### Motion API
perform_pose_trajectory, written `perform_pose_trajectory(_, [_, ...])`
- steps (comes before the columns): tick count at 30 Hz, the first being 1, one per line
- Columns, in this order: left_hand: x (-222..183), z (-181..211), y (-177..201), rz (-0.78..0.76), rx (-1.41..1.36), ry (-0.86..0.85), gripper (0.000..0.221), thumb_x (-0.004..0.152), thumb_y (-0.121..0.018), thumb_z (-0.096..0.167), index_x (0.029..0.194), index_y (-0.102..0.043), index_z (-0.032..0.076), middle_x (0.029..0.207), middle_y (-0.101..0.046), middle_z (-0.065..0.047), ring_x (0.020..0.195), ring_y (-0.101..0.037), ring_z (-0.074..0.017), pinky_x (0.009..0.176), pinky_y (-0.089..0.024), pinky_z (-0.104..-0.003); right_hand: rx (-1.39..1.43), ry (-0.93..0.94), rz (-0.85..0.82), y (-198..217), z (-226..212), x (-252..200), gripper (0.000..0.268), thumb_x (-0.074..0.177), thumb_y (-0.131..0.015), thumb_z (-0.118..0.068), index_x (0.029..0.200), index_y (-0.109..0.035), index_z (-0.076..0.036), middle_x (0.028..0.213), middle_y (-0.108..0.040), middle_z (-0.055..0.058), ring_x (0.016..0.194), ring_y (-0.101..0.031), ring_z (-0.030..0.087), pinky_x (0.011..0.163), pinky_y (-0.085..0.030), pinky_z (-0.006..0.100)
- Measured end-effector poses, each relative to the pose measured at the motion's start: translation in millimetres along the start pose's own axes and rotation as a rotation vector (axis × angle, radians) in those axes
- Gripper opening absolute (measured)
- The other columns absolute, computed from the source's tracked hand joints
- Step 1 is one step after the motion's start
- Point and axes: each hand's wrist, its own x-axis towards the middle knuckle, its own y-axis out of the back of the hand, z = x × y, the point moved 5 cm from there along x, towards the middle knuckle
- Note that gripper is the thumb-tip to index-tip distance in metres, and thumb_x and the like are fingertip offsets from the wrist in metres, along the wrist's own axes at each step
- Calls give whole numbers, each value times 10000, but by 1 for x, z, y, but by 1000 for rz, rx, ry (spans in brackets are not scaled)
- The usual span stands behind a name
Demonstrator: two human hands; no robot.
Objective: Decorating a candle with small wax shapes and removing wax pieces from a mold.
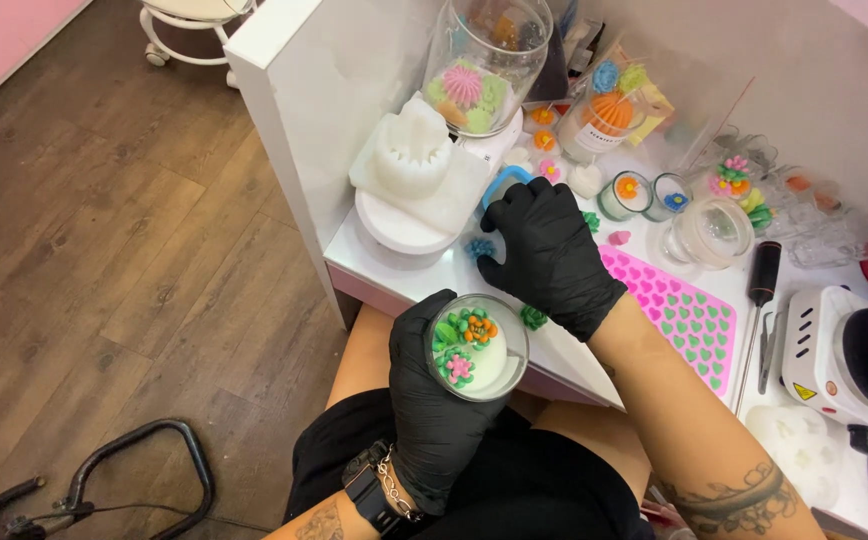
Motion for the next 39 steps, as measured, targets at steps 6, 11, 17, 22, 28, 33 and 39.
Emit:
perform_pose_trajectory(6, [2,5,-1,3,-3,-31,863,632,-955,146,1359,-509,14,1252,-588,-128,1159,-641,-265,1014,-542,-373,31,22,-29,-5,2,1,301,649,-829,-244,881,-709,-95,990,-626,136,954,-559,361,759,-435,476])
perform_pose_trajectory(11, [3,3,-8,-8,-15,0,856,630,-947,142,1356,-511,18,1247,-592,-123,1151,-646,-258,1011,-544,-371,37,100,-24,-4,11,-7,229,678,-807,-220,848,-712,-98,956,-621,130,961,-565,360,784,-455,478])
perform_pose_trajectory(17, [3,-1,-13,-14,-3,30,850,619,-947,135,1346,-523,16,1238,-595,-122,1138,-648,-256,997,-548,-371,194,10,-60,6,22,-11,227,693,-804,-216,873,-728,-100,948,-634,121,951,-562,359,818,-483,459])
perform_pose_trajectory(22, [3,-7,-13,-4,-34,71,856,628,-947,143,1355,-511,23,1240,-595,-117,1134,-657,-248,998,-551,-366,250,50,-44,3,18,-9,248,687,-807,-216,888,-726,-94,933,-643,105,966,-567,354,831,-480,450])
perform_pose_trajectory(28, [6,-7,-11,3,18,33,867,637,-946,138,1373,-507,16,1247,-586,-117,1157,-648,-255,1007,-546,-371,189,49,-53,3,18,-4,237,684,-827,-214,850,-711,-92,905,-641,113,934,-571,349,812,-471,447])
perform_pose_trajectory(33, [6,-9,-9,10,0,42,876,632,-945,133,1375,-498,15,1246,-575,-123,1158,-635,-258,1008,-539,-375,368,-21,-59,26,29,-15,259,725,-834,-217,929,-723,-103,900,-676,61,935,-591,301,841,-470,427])
perform_pose_trajectory(39, [5,-5,-9,9,52,-13,897,619,-958,143,1377,-496,16,1243,-570,-125,1154,-622,-270,1007,-534,-380,543,135,-123,106,-21,-34,301,712,-844,-224,973,-715,-147,995,-652,47,1024,-614,259,906,-486,379])
